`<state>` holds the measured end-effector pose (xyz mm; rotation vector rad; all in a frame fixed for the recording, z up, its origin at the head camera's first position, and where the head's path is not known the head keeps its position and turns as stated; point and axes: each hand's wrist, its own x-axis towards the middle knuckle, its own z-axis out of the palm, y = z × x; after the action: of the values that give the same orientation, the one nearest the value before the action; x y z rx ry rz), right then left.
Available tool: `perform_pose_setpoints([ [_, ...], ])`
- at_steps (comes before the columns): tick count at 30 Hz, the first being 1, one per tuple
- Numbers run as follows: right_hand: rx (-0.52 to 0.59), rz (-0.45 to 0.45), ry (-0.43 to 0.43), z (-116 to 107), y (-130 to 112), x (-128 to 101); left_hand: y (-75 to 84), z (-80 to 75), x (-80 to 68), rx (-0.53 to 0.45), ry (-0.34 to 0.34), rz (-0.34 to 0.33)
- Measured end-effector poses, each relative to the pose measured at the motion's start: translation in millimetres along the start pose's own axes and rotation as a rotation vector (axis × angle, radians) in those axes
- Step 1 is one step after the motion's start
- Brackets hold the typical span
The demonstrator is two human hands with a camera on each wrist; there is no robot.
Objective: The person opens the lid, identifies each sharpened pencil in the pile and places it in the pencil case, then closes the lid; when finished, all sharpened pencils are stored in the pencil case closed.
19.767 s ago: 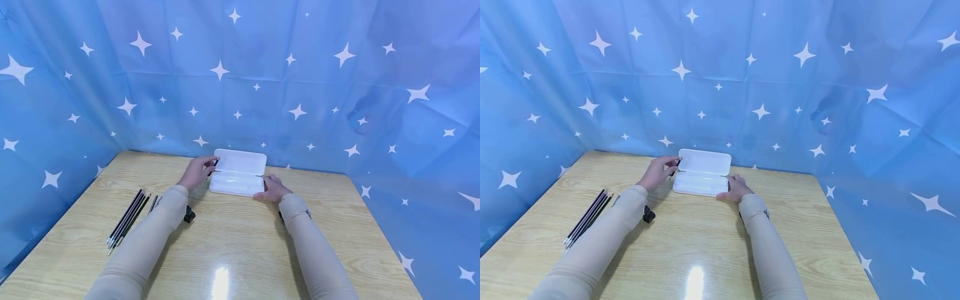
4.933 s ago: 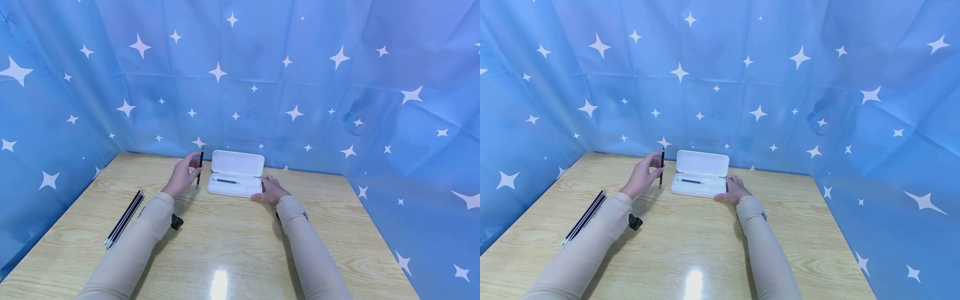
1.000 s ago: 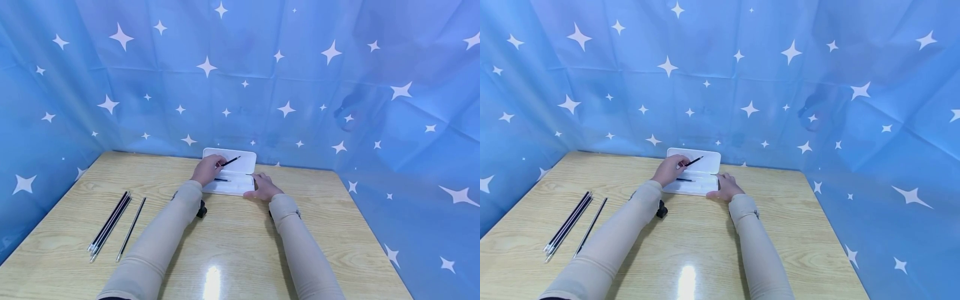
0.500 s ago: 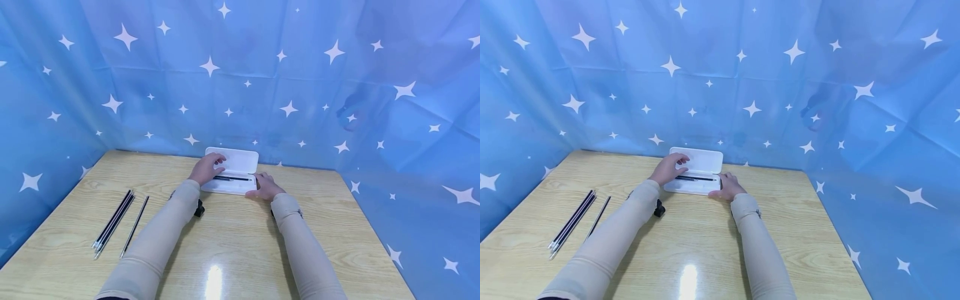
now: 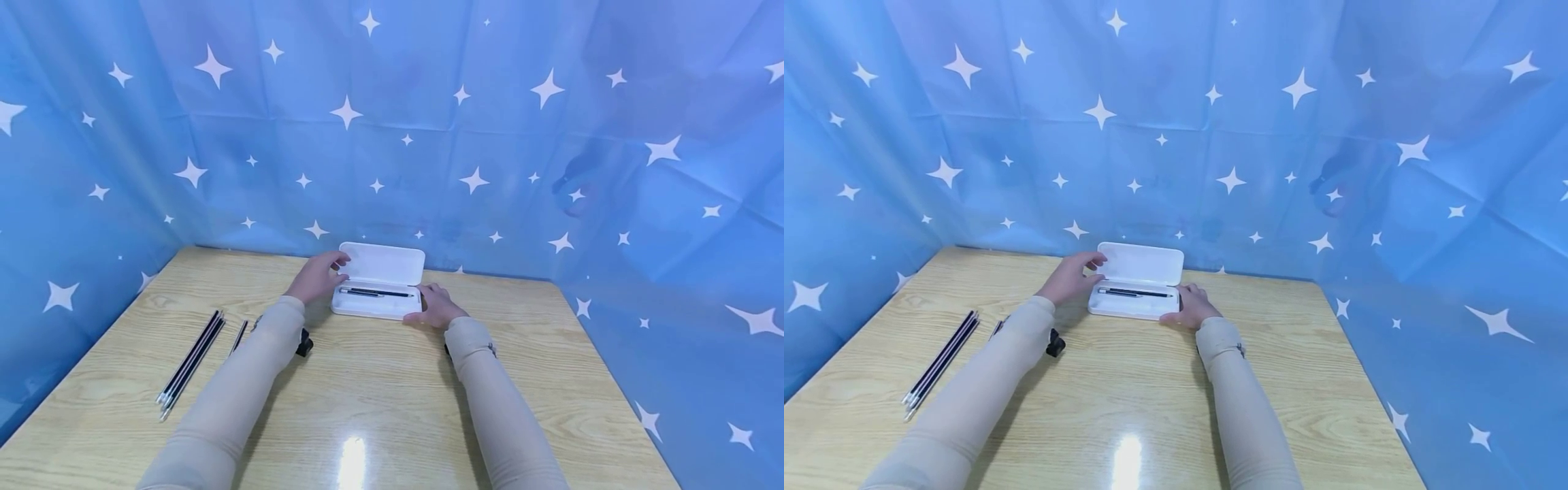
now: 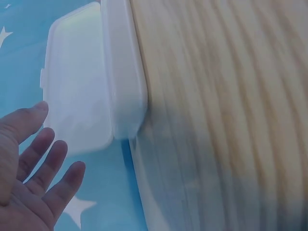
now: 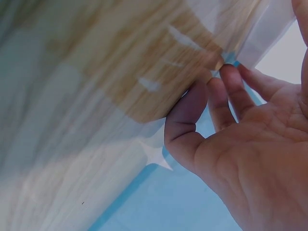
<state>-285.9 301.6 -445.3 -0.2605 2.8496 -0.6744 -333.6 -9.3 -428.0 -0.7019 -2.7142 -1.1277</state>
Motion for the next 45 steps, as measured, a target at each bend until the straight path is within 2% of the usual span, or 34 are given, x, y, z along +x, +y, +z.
perform_pose_setpoints([
  [6, -0.002, 0.001, 0.002, 1, 0, -1, -15.4, -16.5, -10.2, 0.027, 0.007, 0.017],
  [15, 0.002, 0.011, 0.008, 1, -2, -2, -38.4, -44.6, -32.1, 0.056, 0.004, -0.027],
  [22, -0.007, -0.034, -0.001, 7, -6, 5, -59.8, -69.4, -56.3, 0.056, -0.012, -0.056],
  [25, -0.007, -0.038, -0.001, 7, -5, 5, -64.2, -77.6, -62.6, 0.05, -0.027, -0.084],
  [30, -0.014, -0.025, 0.012, 5, -1, 3, -68.8, -87.6, -67.6, 0.023, -0.047, -0.093],
  [37, 0.011, -0.035, -0.008, 3, 3, 0, -82.8, -94.7, -78.9, 0.003, -0.072, -0.129],
  [45, -0.004, -0.015, 0.001, 3, 4, 0, -90.0, -115.7, -95.0, 0.039, -0.108, -0.145],
])
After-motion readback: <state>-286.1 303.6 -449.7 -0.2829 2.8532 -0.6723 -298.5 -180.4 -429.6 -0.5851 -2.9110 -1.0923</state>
